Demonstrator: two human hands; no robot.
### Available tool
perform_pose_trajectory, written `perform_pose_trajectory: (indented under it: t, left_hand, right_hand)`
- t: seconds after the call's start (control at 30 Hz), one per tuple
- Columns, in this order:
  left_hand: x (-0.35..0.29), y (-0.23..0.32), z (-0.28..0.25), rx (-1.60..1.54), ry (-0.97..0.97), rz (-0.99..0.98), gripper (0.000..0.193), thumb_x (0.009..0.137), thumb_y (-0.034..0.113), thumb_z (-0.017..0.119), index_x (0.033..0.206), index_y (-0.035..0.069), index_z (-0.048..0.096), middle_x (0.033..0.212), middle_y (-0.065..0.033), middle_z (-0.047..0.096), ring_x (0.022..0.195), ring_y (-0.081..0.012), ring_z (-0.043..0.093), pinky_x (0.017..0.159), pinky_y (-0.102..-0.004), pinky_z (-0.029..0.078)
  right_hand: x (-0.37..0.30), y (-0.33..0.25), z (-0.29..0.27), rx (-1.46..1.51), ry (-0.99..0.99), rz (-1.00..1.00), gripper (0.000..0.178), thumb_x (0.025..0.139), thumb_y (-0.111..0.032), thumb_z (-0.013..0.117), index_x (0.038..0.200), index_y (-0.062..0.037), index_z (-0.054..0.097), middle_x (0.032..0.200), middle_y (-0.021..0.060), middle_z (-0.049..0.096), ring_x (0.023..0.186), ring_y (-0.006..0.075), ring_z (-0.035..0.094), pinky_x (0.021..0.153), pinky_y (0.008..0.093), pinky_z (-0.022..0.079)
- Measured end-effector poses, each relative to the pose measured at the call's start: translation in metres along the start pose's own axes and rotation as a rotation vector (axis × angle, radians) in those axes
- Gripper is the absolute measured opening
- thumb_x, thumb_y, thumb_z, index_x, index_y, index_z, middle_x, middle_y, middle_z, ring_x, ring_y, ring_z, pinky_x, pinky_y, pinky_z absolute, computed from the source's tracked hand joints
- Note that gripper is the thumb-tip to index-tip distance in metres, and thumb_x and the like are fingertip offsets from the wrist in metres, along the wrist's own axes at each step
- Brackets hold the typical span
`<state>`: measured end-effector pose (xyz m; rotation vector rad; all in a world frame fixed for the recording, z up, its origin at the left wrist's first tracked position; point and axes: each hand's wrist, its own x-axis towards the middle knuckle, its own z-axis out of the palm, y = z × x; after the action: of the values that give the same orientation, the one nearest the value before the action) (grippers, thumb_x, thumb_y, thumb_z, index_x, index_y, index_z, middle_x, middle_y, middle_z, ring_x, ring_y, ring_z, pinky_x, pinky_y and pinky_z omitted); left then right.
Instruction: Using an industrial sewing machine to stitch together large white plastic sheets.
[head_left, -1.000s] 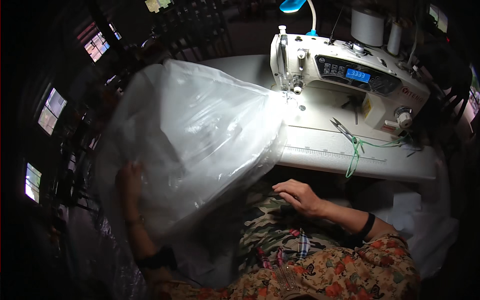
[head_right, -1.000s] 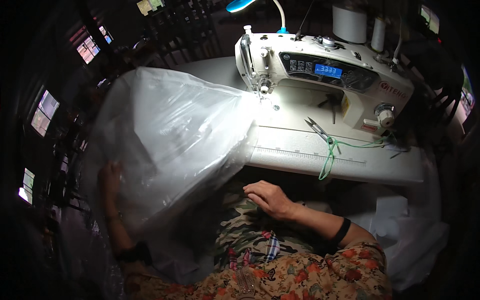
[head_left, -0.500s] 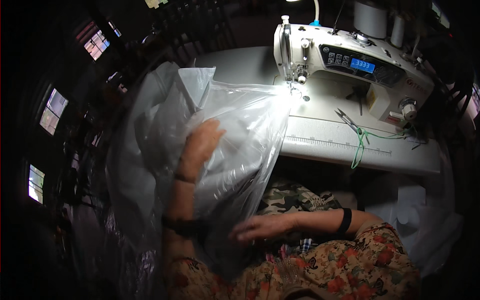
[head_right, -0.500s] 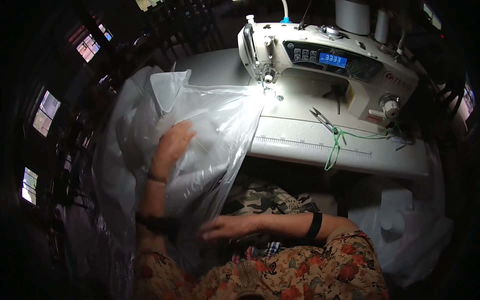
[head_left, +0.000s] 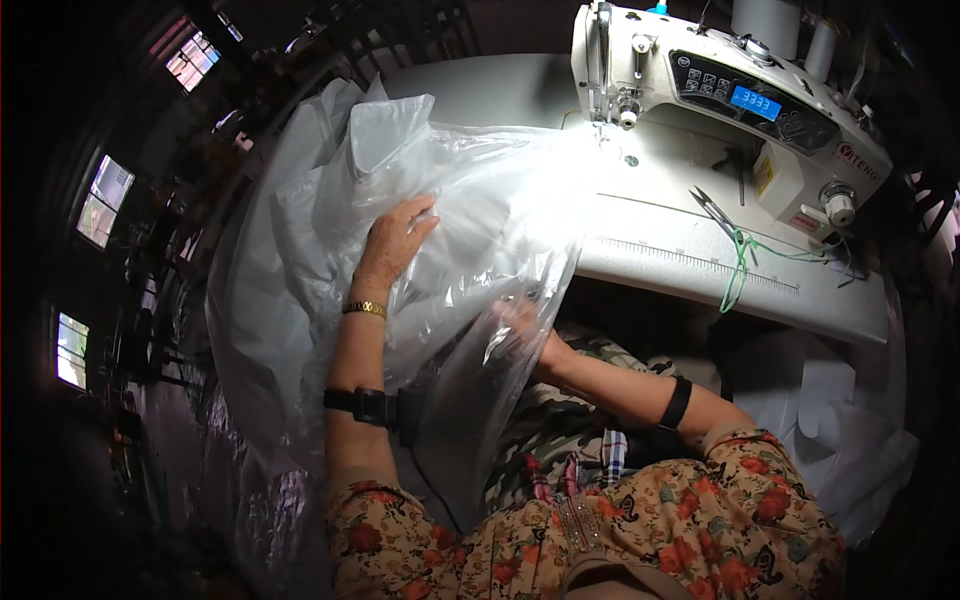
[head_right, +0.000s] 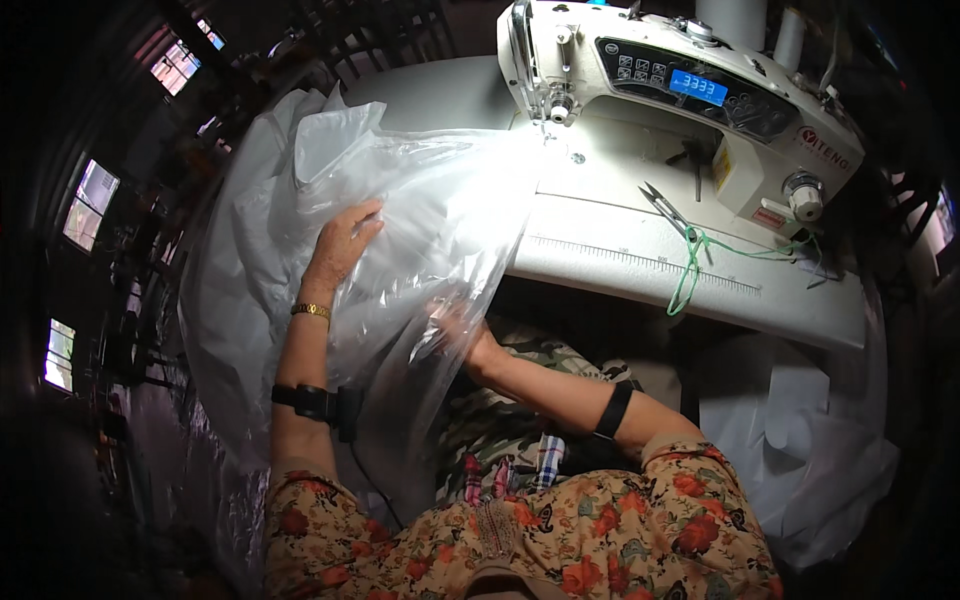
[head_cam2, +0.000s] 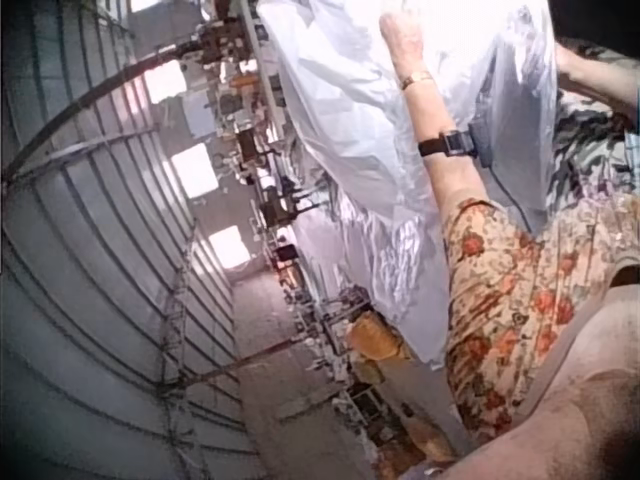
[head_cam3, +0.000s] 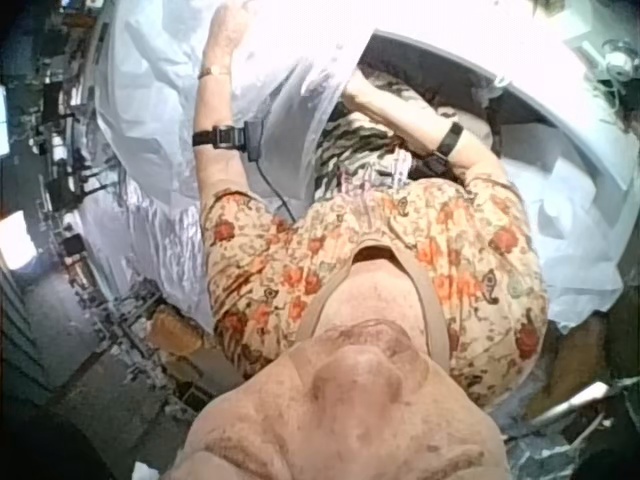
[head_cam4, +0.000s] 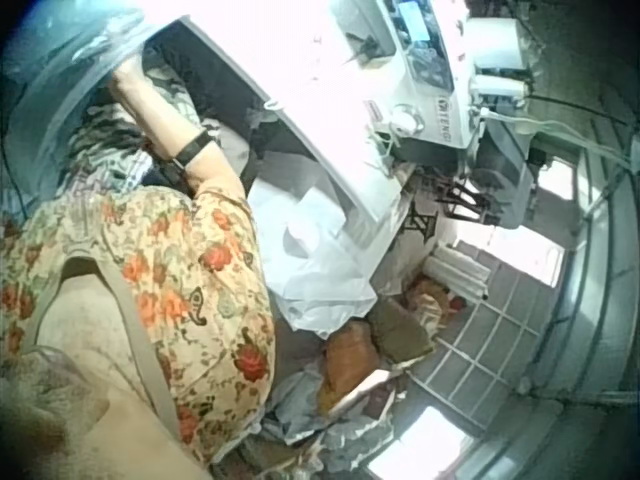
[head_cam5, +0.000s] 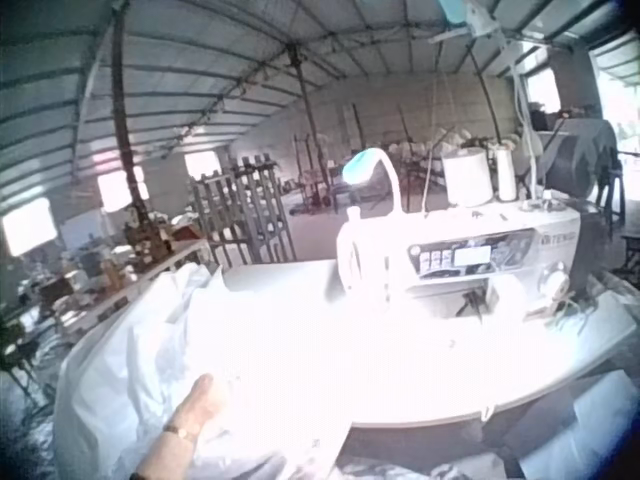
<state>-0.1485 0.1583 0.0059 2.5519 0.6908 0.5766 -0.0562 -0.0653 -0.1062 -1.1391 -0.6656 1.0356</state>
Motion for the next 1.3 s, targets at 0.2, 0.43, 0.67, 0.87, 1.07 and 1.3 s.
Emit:
perform_pose_trajectory:
  t: [0.2,0.43,0.67,0.87,1.07,1.3]
  left_hand:
    - [0.047,0.045,0.014,-0.057,-0.023,0.118,0.037,0.091,0.017,0.067,0.123,-0.002,0.065,0.122,-0.0185,0.068,0.112,-0.0285,0.065,0.098,-0.0344,0.048]
    - [0.003,-0.019,0.004,-0.005,0.054,0.085,0.036,0.09,0.019,0.069,0.12,-0.002,0.066,0.12,-0.0184,0.068,0.111,-0.0307,0.066,0.097,-0.0356,0.05]
    - [0.009,-0.013,0.002,-0.071,0.011,0.03,0.036,0.092,0.017,0.066,0.123,-0.002,0.065,0.126,-0.0169,0.066,0.117,-0.0275,0.063,0.102,-0.0342,0.046]
    - [0.009,-0.013,0.003,-0.07,0.035,0.058,0.035,0.092,0.016,0.066,0.122,-0.002,0.065,0.127,-0.0166,0.067,0.119,-0.0272,0.062,0.103,-0.0341,0.046]
    - [0.007,-0.013,0.005,-0.058,0.047,0.061,0.035,0.092,0.015,0.065,0.122,-0.002,0.065,0.128,-0.0155,0.066,0.121,-0.0265,0.061,0.104,-0.0336,0.045]
    - [0.006,-0.019,0.006,-0.041,0.051,0.072,0.036,0.092,0.017,0.066,0.123,-0.001,0.064,0.128,-0.0156,0.066,0.121,-0.0284,0.061,0.104,-0.0342,0.045]
  right_hand:
    - [0.126,0.173,-0.061,-0.255,0.091,-0.644,0.017,0.096,-0.018,0.059,0.101,-0.003,0.064,0.088,0.0081,0.065,0.079,0.0202,0.065,0.068,0.038,0.053]
    - [0.073,0.071,-0.018,-0.259,-0.284,-0.488,0.037,0.099,-0.017,0.052,0.132,-0.0004,0.054,0.123,0.0156,0.064,0.114,0.0295,0.06,0.098,0.0416,0.047]
    - [0.038,0.046,-0.046,-0.597,-0.413,-0.059,0.037,0.097,-0.024,0.05,0.101,0.0068,0.07,0.099,0.0204,0.072,0.085,0.0322,0.072,0.083,0.0387,0.055]
    - [-0.001,0.007,-0.027,-0.081,-0.453,0.194,0.035,0.097,-0.026,0.051,0.107,0.0016,0.071,0.102,0.0134,0.073,0.094,0.0216,0.069,0.086,0.035,0.054]
    - [-0.024,-0.016,0.013,-0.059,-0.355,0.079,0.036,0.098,-0.026,0.054,0.118,0.001,0.065,0.105,0.0117,0.069,0.098,0.0186,0.065,0.089,0.0338,0.052]
    - [-0.031,-0.044,0.024,0.045,-0.37,0.302,0.044,0.101,-0.039,0.057,0.119,0.0002,0.065,0.109,0.0125,0.068,0.104,0.017,0.063,0.085,0.0315,0.052]
